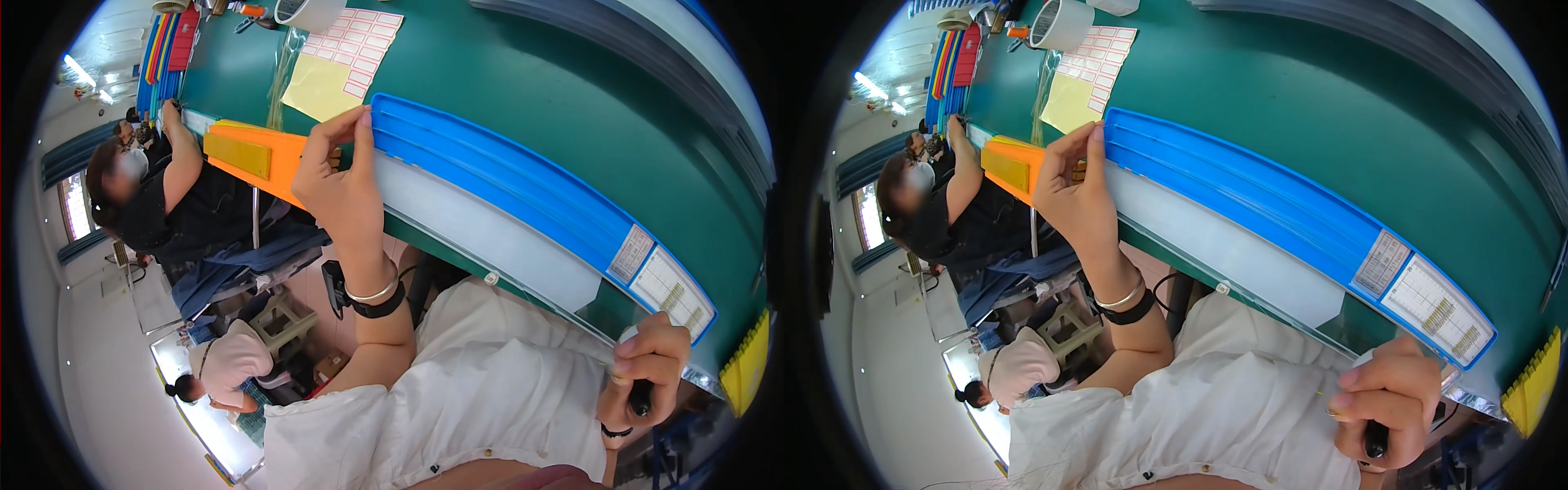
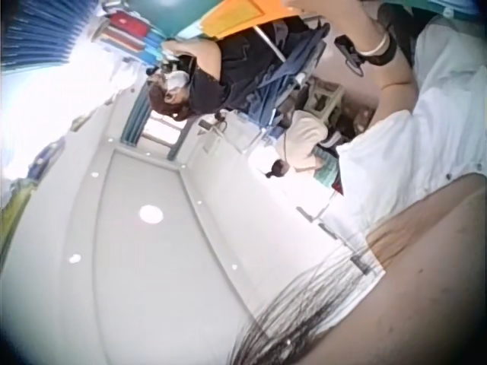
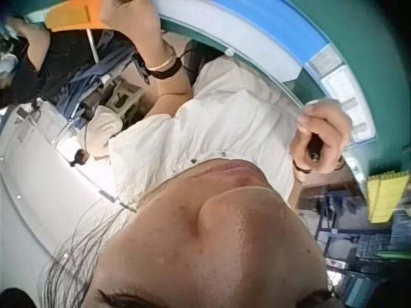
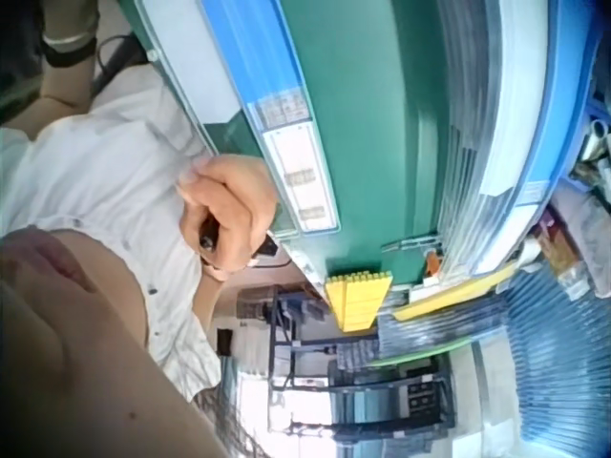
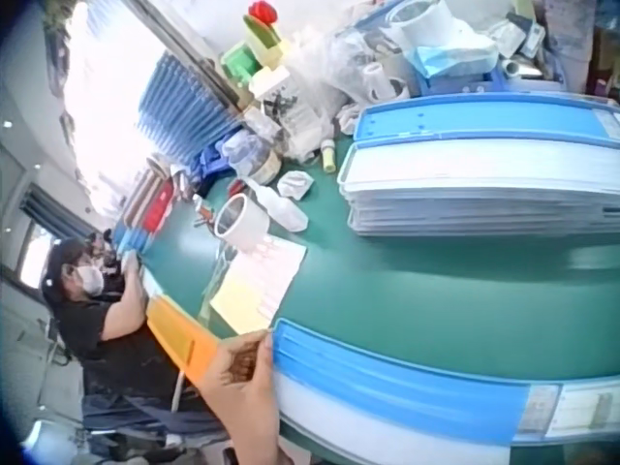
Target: Cutting small electronic components or wires to a specific length using a measuring jig and pliers.
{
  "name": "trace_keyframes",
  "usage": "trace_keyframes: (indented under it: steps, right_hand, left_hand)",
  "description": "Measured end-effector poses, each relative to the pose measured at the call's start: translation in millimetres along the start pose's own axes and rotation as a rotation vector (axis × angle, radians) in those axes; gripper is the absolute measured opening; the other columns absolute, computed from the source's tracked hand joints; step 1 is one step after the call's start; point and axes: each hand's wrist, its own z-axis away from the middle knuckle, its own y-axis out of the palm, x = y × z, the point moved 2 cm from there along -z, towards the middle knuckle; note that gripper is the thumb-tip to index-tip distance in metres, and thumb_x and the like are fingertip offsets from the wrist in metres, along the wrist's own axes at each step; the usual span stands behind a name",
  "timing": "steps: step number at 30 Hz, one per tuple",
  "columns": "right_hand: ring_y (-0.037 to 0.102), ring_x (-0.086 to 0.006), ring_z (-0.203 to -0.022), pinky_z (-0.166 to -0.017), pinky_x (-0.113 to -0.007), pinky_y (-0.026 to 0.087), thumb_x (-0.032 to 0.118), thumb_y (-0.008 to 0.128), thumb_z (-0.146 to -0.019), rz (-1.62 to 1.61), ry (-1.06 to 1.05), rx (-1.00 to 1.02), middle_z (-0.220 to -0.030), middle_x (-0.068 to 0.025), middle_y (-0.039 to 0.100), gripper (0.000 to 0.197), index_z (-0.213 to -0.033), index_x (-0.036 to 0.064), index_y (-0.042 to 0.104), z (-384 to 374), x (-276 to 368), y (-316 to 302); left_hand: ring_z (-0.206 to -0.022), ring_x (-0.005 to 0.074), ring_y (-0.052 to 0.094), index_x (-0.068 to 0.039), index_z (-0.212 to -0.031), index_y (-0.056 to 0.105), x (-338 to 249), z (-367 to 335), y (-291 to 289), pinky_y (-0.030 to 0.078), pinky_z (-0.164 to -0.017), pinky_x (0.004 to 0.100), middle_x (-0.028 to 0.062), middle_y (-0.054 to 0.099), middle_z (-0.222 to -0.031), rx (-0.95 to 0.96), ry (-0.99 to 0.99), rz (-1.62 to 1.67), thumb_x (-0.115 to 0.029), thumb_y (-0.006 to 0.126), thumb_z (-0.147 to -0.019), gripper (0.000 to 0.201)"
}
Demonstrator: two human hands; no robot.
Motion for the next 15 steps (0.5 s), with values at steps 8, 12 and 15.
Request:
trace_keyframes:
  steps: [8, 12, 15]
  right_hand:
    - [0.053, -0.0194, -0.071, -0.063, -0.033, 0.044, 0.013, 0.073, -0.091, 0.000, 0.049, -0.012, -0.092, -0.0071, 0.060, 0.010, -0.091, 0.0129, 0.063, -2.7, -2.5, 4.2]
    - [0.053, -0.0197, -0.072, -0.064, -0.033, 0.045, 0.014, 0.074, -0.091, -0.001, 0.049, -0.007, -0.092, -0.0074, 0.059, 0.011, -0.092, 0.0125, 0.063, -2.4, -1.1, 2.7]
    - [0.053, -0.0197, -0.072, -0.064, -0.033, 0.045, 0.014, 0.074, -0.091, -0.002, 0.048, 0.010, -0.092, -0.0077, 0.059, 0.011, -0.092, 0.0123, 0.063, -4.7, -0.9, 2.5]
  left_hand:
    - [-0.082, 0.0107, 0.065, 0.003, -0.129, 0.061, 2.1, -1.5, 3.5, 0.045, -0.078, 0.0268, 0.0040, 0.075, -0.098, -0.031, 0.034, 0.035, -0.004, 0.079, -0.084, 0.049]
    - [-0.082, 0.0099, 0.064, 0.003, -0.132, 0.058, 0.4, -0.8, 2.6, 0.045, -0.078, 0.0272, 0.0032, 0.075, -0.098, -0.027, 0.016, 0.053, -0.004, 0.079, -0.084, 0.053]
    - [-0.082, 0.0095, 0.064, 0.002, -0.134, 0.054, 1.8, -2.4, 2.4, 0.046, -0.079, 0.0263, 0.0035, 0.076, -0.094, -0.012, 0.018, -0.001, -0.004, 0.079, -0.084, 0.055]
